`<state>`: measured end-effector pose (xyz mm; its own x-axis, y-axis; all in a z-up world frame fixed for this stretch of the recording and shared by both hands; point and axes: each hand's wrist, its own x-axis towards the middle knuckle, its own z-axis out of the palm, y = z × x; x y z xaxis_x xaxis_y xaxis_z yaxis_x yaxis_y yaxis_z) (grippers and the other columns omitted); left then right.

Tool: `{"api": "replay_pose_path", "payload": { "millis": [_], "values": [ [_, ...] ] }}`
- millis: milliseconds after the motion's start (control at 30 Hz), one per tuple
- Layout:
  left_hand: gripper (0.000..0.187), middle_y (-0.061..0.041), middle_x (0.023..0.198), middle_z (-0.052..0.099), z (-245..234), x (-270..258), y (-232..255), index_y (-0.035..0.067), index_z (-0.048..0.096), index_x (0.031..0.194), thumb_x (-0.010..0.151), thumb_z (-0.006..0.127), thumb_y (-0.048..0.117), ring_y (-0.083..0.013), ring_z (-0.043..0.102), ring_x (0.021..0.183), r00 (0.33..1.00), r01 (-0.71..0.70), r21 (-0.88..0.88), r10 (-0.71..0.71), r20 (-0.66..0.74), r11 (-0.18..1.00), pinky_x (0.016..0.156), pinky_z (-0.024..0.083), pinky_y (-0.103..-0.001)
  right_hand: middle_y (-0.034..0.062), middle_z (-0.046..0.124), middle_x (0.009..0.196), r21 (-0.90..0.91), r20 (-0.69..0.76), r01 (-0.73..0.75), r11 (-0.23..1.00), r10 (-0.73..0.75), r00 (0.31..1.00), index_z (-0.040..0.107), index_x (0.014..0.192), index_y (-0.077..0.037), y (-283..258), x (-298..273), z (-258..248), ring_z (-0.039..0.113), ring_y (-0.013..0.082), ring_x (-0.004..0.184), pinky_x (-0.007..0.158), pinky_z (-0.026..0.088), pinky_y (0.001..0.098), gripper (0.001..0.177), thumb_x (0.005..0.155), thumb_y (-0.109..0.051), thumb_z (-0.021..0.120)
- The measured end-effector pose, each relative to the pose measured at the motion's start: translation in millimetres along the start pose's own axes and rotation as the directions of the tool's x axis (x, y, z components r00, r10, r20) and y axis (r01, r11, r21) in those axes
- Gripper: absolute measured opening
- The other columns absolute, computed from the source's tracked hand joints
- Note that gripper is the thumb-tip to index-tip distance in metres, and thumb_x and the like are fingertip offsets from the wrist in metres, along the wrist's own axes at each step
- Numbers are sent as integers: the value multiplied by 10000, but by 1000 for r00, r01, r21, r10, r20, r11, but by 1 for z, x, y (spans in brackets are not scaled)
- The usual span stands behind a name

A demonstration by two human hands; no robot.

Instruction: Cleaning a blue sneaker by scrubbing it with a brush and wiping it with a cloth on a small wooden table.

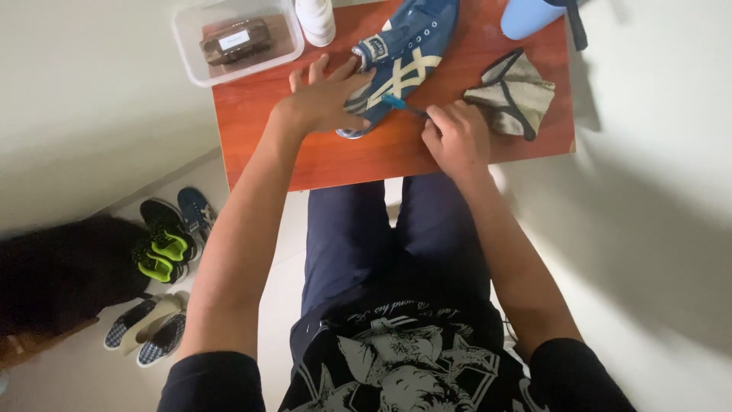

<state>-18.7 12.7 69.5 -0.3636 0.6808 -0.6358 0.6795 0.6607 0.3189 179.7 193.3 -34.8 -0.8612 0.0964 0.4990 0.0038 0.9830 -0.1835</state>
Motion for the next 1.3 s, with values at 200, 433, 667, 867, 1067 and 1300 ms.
{"api": "replay_pose_path", "payload": {
  "millis": [200,433,667,867,1067,1300],
  "values": [
    [787,49,1745,-15,-3,3,2,374,161,1637,948,513,522,-391,-121,1567,1000,9,-20,-9,17,1000,1198,-15,-635,124,541,861,-51,-84,-116,992,111,990,714,1078,-3,6,-6,9,544,327,781,662,463,432,175,906,-11,686],
    [758,45,1745,5,7,14,-7,387,170,1627,947,471,532,-366,-125,1568,1000,-2,-11,2,-4,1000,1196,-52,-562,63,547,819,-22,-19,-11,1000,11,1000,712,999,-37,12,-3,12,522,287,759,676,432,435,136,876,18,704],
    [721,-64,1721,132,28,33,-25,336,345,1595,963,527,632,-445,-44,1542,990,-75,-20,72,-117,997,1105,8,-718,25,505,769,-2,27,-49,999,49,998,694,1051,-127,21,-12,28,587,261,742,682,468,396,94,972,-165,660],
    [727,-50,1718,160,37,40,-15,366,318,1601,958,485,661,-445,-20,1545,986,-8,9,9,-164,1000,1079,11,-782,52,507,756,-106,-37,-131,986,127,991,701,1013,-89,16,-6,12,566,271,716,671,463,396,74,958,-132,676],
    [757,-20,1702,248,59,28,-5,379,312,1603,947,549,673,-413,38,1556,928,0,-26,-10,-371,1000,1106,-3,-792,43,518,751,-61,-40,-73,995,71,997,657,962,-112,17,-8,11,596,291,741,669,470,406,48,925,-122,686],
    [735,-19,1687,300,66,26,-8,382,364,1584,939,613,632,-398,46,1565,890,-12,-44,-9,-455,999,1117,-21,-798,28,553,733,-59,-49,-42,997,39,998,682,969,-131,23,-13,32,611,266,711,651,480,381,29,946,-145,673]
  ]
}}
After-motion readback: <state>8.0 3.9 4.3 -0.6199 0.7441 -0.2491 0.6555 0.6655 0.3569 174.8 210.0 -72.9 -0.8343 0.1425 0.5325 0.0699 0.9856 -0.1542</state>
